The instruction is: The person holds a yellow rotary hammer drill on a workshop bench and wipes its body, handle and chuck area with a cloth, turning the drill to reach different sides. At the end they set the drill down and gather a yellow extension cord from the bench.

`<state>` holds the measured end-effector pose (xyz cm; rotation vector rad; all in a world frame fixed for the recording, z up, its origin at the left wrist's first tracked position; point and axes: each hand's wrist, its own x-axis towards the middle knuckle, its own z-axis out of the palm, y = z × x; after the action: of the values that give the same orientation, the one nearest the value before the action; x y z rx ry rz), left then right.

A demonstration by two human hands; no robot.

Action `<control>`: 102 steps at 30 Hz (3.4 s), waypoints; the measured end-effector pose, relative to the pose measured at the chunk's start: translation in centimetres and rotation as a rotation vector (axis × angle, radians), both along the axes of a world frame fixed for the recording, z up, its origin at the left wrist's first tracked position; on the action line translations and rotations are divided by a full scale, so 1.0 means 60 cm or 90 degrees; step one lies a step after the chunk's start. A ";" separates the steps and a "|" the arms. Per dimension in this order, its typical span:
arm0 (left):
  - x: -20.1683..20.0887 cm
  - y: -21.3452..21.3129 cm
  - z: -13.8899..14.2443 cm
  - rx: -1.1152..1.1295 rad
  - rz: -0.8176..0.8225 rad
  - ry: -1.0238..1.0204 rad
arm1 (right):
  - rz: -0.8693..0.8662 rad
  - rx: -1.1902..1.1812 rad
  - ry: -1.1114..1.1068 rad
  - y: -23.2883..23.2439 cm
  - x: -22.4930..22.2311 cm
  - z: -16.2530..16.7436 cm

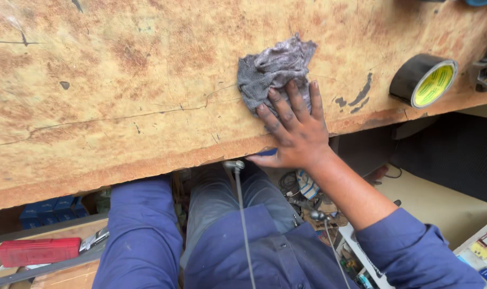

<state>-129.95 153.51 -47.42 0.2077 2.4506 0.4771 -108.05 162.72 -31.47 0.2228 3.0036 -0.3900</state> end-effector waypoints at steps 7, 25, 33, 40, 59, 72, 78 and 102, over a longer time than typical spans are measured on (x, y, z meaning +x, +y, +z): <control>0.097 -0.099 0.107 0.255 0.337 -0.131 | 0.002 0.008 0.013 -0.017 0.002 0.048; 0.500 -0.244 0.392 0.598 0.555 -0.681 | -0.062 -0.425 0.337 -0.097 0.263 0.146; 0.642 -0.249 0.452 0.499 0.151 -0.644 | -0.694 -1.530 0.068 -0.181 0.458 0.200; 0.714 -0.255 0.468 0.316 -0.121 -0.383 | -0.631 -1.677 0.092 -0.169 0.511 0.220; 0.636 -0.326 0.552 0.458 -0.302 0.020 | -0.435 -1.522 0.051 -0.195 0.474 0.269; 0.408 -0.421 0.542 0.963 0.610 -0.394 | -0.710 -1.083 -0.101 -0.239 0.313 0.249; 0.391 -0.422 0.534 0.959 0.620 -0.488 | -0.812 -1.159 0.134 -0.194 0.207 0.223; 0.775 -0.581 0.539 0.362 0.038 -0.083 | -0.137 -0.050 -0.086 -0.263 0.325 0.284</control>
<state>-83.44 118.65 -15.10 0.3234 2.1448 1.1709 -88.54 146.96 -14.44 0.5451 2.8335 -0.4903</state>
